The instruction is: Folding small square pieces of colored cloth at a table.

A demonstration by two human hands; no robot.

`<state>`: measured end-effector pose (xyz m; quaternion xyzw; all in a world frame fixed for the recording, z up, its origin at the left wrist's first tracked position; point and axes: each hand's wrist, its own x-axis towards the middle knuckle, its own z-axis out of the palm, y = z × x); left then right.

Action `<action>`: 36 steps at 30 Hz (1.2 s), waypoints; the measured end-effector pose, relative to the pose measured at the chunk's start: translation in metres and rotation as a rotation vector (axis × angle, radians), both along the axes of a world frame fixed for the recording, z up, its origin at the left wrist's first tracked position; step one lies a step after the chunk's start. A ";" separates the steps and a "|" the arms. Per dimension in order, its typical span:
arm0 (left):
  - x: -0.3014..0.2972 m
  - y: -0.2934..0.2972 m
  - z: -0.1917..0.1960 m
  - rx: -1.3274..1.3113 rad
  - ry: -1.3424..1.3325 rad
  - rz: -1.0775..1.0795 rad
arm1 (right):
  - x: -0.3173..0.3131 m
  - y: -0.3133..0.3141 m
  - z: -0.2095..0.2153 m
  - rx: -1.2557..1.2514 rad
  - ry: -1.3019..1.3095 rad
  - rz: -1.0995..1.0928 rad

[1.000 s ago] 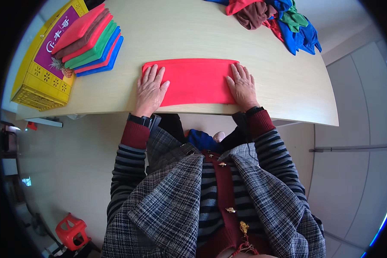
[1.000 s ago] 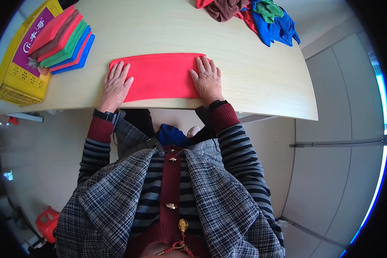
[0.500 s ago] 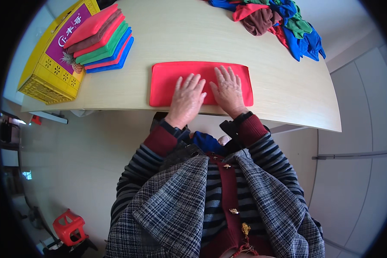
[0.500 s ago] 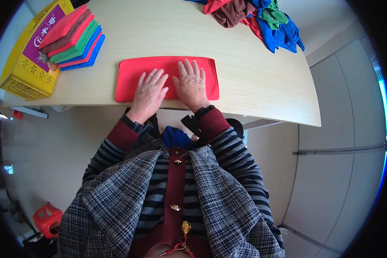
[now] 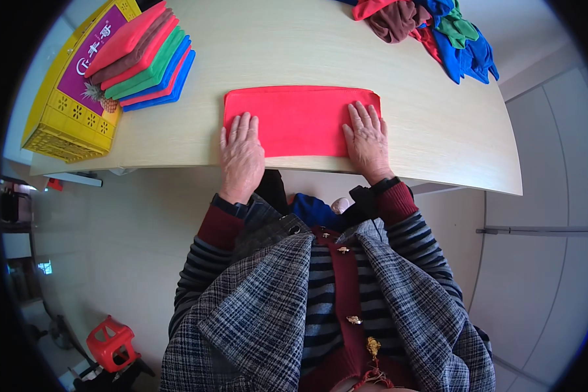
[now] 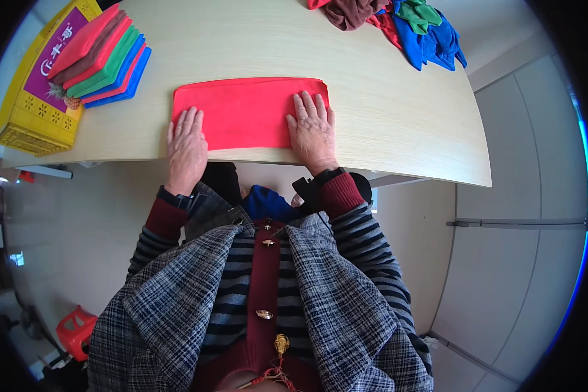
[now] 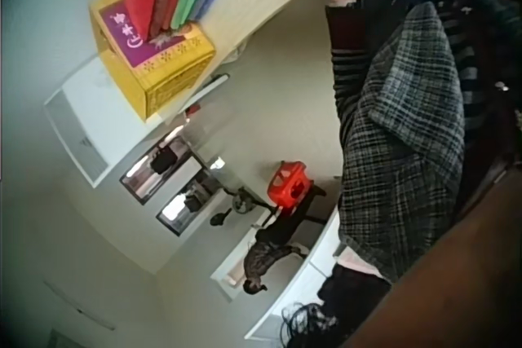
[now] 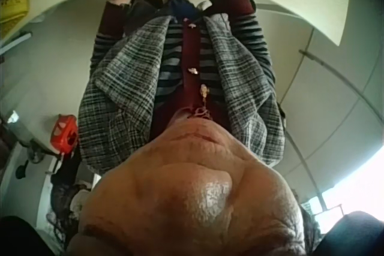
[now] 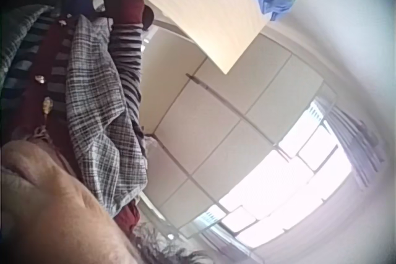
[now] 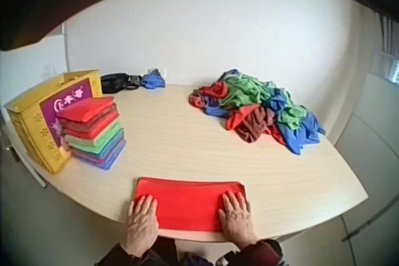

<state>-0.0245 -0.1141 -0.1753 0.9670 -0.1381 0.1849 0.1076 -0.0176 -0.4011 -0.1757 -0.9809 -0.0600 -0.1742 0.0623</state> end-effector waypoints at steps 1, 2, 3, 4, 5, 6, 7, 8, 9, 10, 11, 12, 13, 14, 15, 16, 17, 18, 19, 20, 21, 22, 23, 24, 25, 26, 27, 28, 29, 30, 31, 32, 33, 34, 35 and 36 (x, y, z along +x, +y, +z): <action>-0.001 0.007 -0.002 -0.015 -0.013 0.030 | -0.002 -0.003 0.001 0.008 0.008 -0.022; -0.001 0.012 -0.001 -0.014 -0.014 0.026 | -0.003 -0.008 0.001 0.017 0.015 -0.048; -0.001 0.016 0.001 -0.006 -0.004 0.065 | -0.005 -0.013 0.000 0.018 0.012 -0.050; -0.002 0.021 0.004 0.003 0.006 0.105 | -0.007 -0.018 -0.002 0.029 0.005 -0.069; -0.003 0.026 0.006 0.012 0.014 0.146 | -0.009 -0.022 -0.004 0.041 -0.003 -0.088; -0.005 0.032 0.010 0.015 0.009 0.146 | -0.010 -0.023 -0.006 0.054 -0.011 -0.105; -0.006 0.037 0.020 -0.012 -0.020 0.114 | -0.011 -0.024 -0.006 0.057 -0.016 -0.110; -0.009 0.041 0.033 -0.039 -0.048 0.081 | -0.012 -0.024 -0.006 0.081 -0.026 -0.101; -0.011 0.038 0.058 -0.068 -0.075 0.037 | -0.013 -0.027 -0.007 0.102 -0.035 -0.102; -0.017 0.036 0.085 -0.386 0.011 -0.142 | -0.015 -0.030 -0.007 0.123 -0.045 -0.104; -0.031 0.026 0.130 -0.703 0.112 -0.324 | -0.018 -0.033 -0.009 0.124 -0.042 -0.126; -0.048 0.015 0.171 -0.988 0.214 -0.558 | -0.021 -0.039 -0.008 0.124 -0.040 -0.143; -0.072 0.011 0.200 -1.209 0.183 -0.793 | -0.020 -0.039 -0.004 0.132 -0.039 -0.141; -0.079 0.023 0.236 -1.202 0.182 -0.783 | -0.017 -0.032 -0.001 0.145 -0.038 -0.115; -0.083 0.039 0.271 -1.084 0.314 -1.232 | -0.015 -0.024 0.002 0.153 -0.035 -0.109; -0.085 0.047 0.286 -0.924 0.446 -1.685 | -0.013 -0.021 0.002 0.154 -0.033 -0.097; -0.085 0.044 0.289 -0.926 0.456 -1.702 | -0.013 -0.023 0.002 0.154 -0.031 -0.101; -0.086 0.039 0.291 -0.923 0.478 -1.724 | -0.015 -0.025 0.003 0.154 -0.029 -0.103; -0.091 0.034 0.294 -0.917 0.494 -1.738 | -0.016 -0.026 0.002 0.153 -0.030 -0.113; -0.095 0.029 0.295 -0.911 0.509 -1.751 | -0.017 -0.027 0.002 0.152 -0.032 -0.113; -0.099 0.024 0.296 -0.905 0.524 -1.763 | -0.018 -0.028 0.001 0.150 -0.033 -0.112; -0.102 0.023 0.297 -0.896 0.538 -1.772 | -0.018 -0.028 0.001 0.150 -0.036 -0.108; -0.103 0.022 0.297 -0.892 0.540 -1.775 | -0.019 -0.028 0.001 0.151 -0.038 -0.111; -0.105 0.022 0.296 -0.875 0.534 -1.791 | -0.019 -0.028 0.001 0.149 -0.038 -0.112; -0.105 0.022 0.295 -0.857 0.528 -1.805 | -0.019 -0.027 0.000 0.147 -0.036 -0.112; -0.106 0.022 0.294 -0.841 0.522 -1.818 | -0.019 -0.028 0.000 0.145 -0.034 -0.112; -0.102 0.019 0.296 -0.843 0.522 -1.818 | -0.020 -0.028 0.000 0.144 -0.033 -0.112; -0.094 0.014 0.300 -0.803 0.589 -1.854 | -0.021 -0.028 0.000 0.146 -0.031 -0.108; -0.085 0.009 0.305 -0.757 0.655 -1.889 | -0.021 -0.028 0.001 0.151 -0.032 -0.105; -0.080 0.007 0.308 -0.712 0.722 -1.923 | -0.021 -0.028 0.002 0.154 -0.032 -0.102; -0.083 0.010 0.305 -0.713 0.720 -1.923 | -0.020 -0.027 0.003 0.152 -0.031 -0.101; -0.089 0.014 0.300 -0.778 0.686 -1.897 | -0.020 -0.028 0.003 0.147 -0.033 -0.107; -0.095 0.018 0.294 -0.844 0.652 -1.870 | -0.020 -0.028 0.003 0.140 -0.034 -0.113; -0.101 0.018 0.292 -0.902 0.615 -1.833 | -0.019 -0.027 0.002 0.139 -0.039 -0.112; -0.105 0.018 0.290 -0.899 0.615 -1.831 | -0.019 -0.028 0.002 0.142 -0.040 -0.110; -0.108 0.017 0.288 -0.936 0.586 -1.809 | -0.020 -0.029 0.002 0.148 -0.046 -0.108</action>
